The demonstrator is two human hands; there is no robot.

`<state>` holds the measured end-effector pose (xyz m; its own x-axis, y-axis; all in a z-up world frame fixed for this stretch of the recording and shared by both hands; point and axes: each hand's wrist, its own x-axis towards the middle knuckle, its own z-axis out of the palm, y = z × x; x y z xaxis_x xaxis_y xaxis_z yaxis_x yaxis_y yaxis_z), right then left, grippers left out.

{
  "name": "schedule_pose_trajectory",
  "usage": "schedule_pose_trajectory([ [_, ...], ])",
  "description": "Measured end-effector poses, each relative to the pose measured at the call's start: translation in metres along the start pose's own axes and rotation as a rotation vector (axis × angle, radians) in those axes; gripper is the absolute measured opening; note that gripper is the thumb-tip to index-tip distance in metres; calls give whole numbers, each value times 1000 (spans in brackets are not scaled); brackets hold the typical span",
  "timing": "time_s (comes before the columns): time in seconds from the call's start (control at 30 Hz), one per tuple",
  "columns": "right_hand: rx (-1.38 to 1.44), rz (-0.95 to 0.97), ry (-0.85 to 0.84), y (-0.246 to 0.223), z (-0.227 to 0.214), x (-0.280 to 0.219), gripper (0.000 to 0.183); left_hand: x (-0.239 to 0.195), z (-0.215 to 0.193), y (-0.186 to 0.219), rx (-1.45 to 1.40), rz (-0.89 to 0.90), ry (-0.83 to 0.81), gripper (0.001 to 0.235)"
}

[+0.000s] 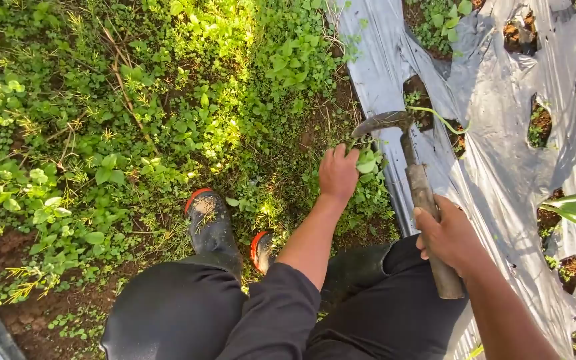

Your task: Clearing weeds from a field using a sickle and hands between rows of crops.

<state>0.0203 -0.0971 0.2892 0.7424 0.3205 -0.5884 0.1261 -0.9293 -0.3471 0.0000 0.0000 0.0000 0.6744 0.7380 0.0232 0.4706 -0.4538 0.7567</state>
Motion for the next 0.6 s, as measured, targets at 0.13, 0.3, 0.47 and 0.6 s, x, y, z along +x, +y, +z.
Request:
schedule_pose_trajectory([
  [0.13, 26, -82, 90, -8, 3, 6, 38, -16, 17, -17, -127, 19, 106, 28],
  [0.3, -58, -45, 20, 17, 19, 20, 36, -31, 28, -30, -206, -46, 157, 27],
  [0.47, -269, 5, -154, 0, 20, 10, 60, -46, 19, -28, -247, -102, 153, 31],
  [0.6, -162, -94, 104, 0, 17, 20, 57, -50, 13, -22, -280, -118, 135, 28],
])
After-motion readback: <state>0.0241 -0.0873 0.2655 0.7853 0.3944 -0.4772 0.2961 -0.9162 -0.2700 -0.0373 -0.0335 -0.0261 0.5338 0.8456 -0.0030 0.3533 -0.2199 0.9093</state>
